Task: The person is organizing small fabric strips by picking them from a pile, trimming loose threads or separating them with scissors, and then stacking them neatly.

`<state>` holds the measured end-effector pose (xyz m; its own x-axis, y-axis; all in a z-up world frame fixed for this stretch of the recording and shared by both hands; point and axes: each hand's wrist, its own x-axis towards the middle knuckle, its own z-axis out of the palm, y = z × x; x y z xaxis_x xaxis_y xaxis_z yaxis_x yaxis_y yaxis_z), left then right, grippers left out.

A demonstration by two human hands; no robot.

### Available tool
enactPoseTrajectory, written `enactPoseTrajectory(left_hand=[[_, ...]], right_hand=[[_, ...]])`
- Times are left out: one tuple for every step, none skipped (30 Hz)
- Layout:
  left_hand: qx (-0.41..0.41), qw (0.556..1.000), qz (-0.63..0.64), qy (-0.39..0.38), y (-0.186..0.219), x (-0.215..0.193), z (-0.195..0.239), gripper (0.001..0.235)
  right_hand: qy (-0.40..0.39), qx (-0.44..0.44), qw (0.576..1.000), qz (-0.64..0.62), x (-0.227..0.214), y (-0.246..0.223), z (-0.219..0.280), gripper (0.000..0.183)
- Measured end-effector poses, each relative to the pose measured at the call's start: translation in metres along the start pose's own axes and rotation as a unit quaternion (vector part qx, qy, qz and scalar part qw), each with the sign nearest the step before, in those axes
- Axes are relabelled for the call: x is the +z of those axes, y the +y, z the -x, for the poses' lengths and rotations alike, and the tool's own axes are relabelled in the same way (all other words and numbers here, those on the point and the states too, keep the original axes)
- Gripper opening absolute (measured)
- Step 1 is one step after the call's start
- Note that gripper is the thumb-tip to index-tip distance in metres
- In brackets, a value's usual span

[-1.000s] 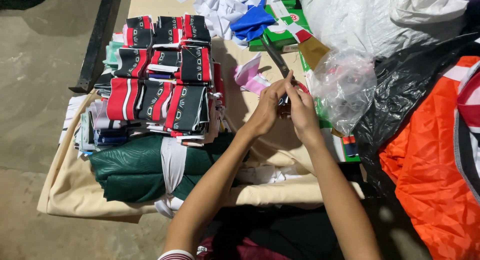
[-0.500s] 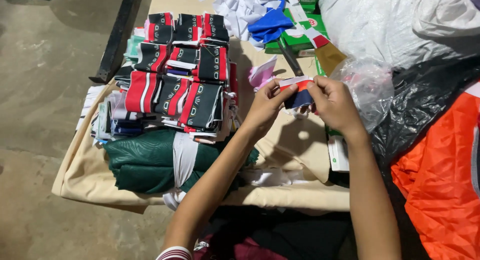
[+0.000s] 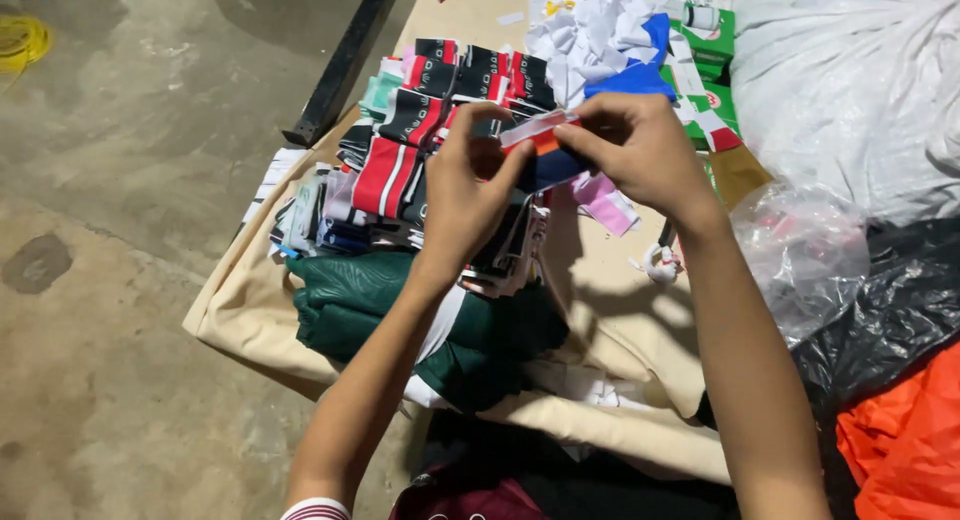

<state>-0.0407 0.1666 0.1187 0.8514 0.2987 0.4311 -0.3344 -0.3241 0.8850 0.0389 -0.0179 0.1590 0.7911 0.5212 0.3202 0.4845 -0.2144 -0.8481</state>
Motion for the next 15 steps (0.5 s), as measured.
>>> enactPoseTrajectory(left_hand=[[0.001, 1.000, -0.002, 0.005, 0.000, -0.011, -0.008, 0.034], [-0.012, 1.000, -0.024, 0.001, -0.001, -0.022, -0.014, 0.028], [-0.025, 0.999, -0.046, -0.002, -0.002, -0.033, -0.021, 0.023], [-0.027, 0.999, -0.046, 0.000, -0.010, -0.036, -0.030, 0.023], [-0.027, 0.996, -0.082, 0.011, -0.019, -0.040, -0.038, 0.022], [-0.024, 0.992, -0.118, 0.022, -0.028, -0.044, -0.048, 0.022], [-0.024, 0.992, -0.119, 0.026, -0.034, -0.046, -0.059, 0.022], [-0.048, 0.990, -0.128, 0.028, -0.039, -0.047, -0.070, 0.023], [-0.071, 0.988, -0.137, 0.030, -0.044, -0.048, -0.080, 0.025], [-0.070, 0.987, -0.138, 0.032, -0.053, -0.047, -0.091, 0.025], [-0.088, 0.983, -0.155, 0.044, -0.061, -0.045, -0.103, 0.023], [-0.103, 0.979, -0.170, 0.053, -0.069, -0.042, -0.117, 0.021], [-0.099, 0.979, -0.170, 0.053, -0.077, -0.041, -0.129, 0.021], [-0.124, 0.976, -0.173, 0.055, -0.087, -0.040, -0.139, 0.022], [-0.150, 0.971, -0.175, 0.058, -0.097, -0.039, -0.149, 0.023]], right_hand=[[-0.004, -0.003, 1.000, -0.001, 0.008, -0.002, -0.015, 0.009], [-0.032, 0.018, 0.999, 0.034, 0.017, -0.004, -0.030, 0.010], [-0.061, 0.040, 0.995, 0.070, 0.025, -0.006, -0.045, 0.011], [-0.064, 0.040, 0.995, 0.069, 0.033, -0.002, -0.059, 0.011], [-0.068, 0.031, 0.993, 0.087, 0.041, 0.003, -0.073, 0.010], [-0.072, 0.019, 0.992, 0.106, 0.050, 0.007, -0.089, 0.011], [-0.075, 0.016, 0.991, 0.105, 0.056, 0.018, -0.107, 0.011], [-0.064, -0.006, 0.990, 0.127, 0.062, 0.028, -0.125, 0.009], [-0.053, -0.027, 0.987, 0.149, 0.068, 0.039, -0.142, 0.008], [-0.054, -0.030, 0.987, 0.148, 0.073, 0.047, -0.156, 0.008], [-0.031, -0.030, 0.987, 0.152, 0.079, 0.056, -0.171, 0.009], [-0.005, -0.030, 0.987, 0.156, 0.081, 0.064, -0.186, 0.011], [-0.002, -0.033, 0.987, 0.157, 0.085, 0.071, -0.199, 0.011], [0.004, -0.031, 0.985, 0.168, 0.090, 0.079, -0.210, 0.011], [0.011, -0.029, 0.983, 0.178, 0.095, 0.088, -0.221, 0.011]])
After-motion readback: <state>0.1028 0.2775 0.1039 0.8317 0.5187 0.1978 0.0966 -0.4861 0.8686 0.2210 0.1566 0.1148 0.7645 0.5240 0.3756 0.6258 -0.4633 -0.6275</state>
